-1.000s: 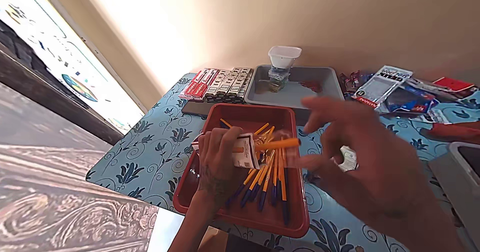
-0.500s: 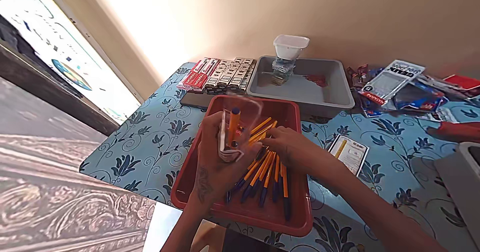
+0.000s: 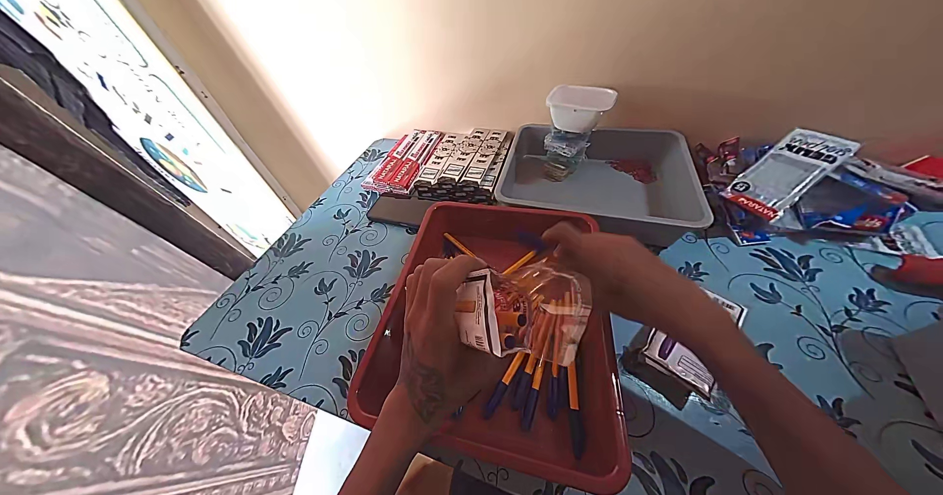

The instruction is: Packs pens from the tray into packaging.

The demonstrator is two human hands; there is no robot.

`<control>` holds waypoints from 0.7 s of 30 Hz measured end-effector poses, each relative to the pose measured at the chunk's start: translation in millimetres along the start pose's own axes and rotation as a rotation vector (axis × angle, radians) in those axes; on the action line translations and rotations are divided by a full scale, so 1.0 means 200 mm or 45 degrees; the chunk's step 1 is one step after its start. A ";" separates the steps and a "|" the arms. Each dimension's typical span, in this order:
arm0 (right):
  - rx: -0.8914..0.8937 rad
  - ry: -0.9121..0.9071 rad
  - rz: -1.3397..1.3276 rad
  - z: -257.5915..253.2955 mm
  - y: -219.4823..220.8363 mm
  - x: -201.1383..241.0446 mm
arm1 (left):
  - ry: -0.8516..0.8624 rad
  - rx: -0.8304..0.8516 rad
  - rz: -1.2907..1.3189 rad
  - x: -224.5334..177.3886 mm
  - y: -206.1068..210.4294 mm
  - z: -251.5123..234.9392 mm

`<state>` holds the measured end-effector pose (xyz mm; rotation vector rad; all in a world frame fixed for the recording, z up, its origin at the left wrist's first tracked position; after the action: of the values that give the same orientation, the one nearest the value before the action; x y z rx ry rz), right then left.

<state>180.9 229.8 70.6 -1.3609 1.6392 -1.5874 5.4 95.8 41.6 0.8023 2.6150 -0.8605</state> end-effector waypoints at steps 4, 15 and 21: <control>-0.459 0.010 0.107 0.13 -0.32 0.08 | 0.002 -0.008 -0.104 -0.01 0.00 0.00; -0.282 0.052 0.229 0.52 -0.48 0.43 | 0.072 0.005 -0.303 -0.01 0.01 0.00; -0.423 -0.095 0.081 0.34 -0.34 0.54 | 0.201 -0.039 -0.328 -0.04 0.01 0.01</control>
<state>219.6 116.0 150.7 -1.4908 1.9416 -1.2513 14.2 92.6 42.9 0.5528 2.9094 -0.8505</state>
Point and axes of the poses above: each hand's wrist, its own z-axis away from the middle knuckle, its own y-axis out of the palm, x = y × z, the point moved 3 cm from there along -z, towards the middle knuckle, and after that the axes turned 6 degrees about x, right-handed, at the moved point
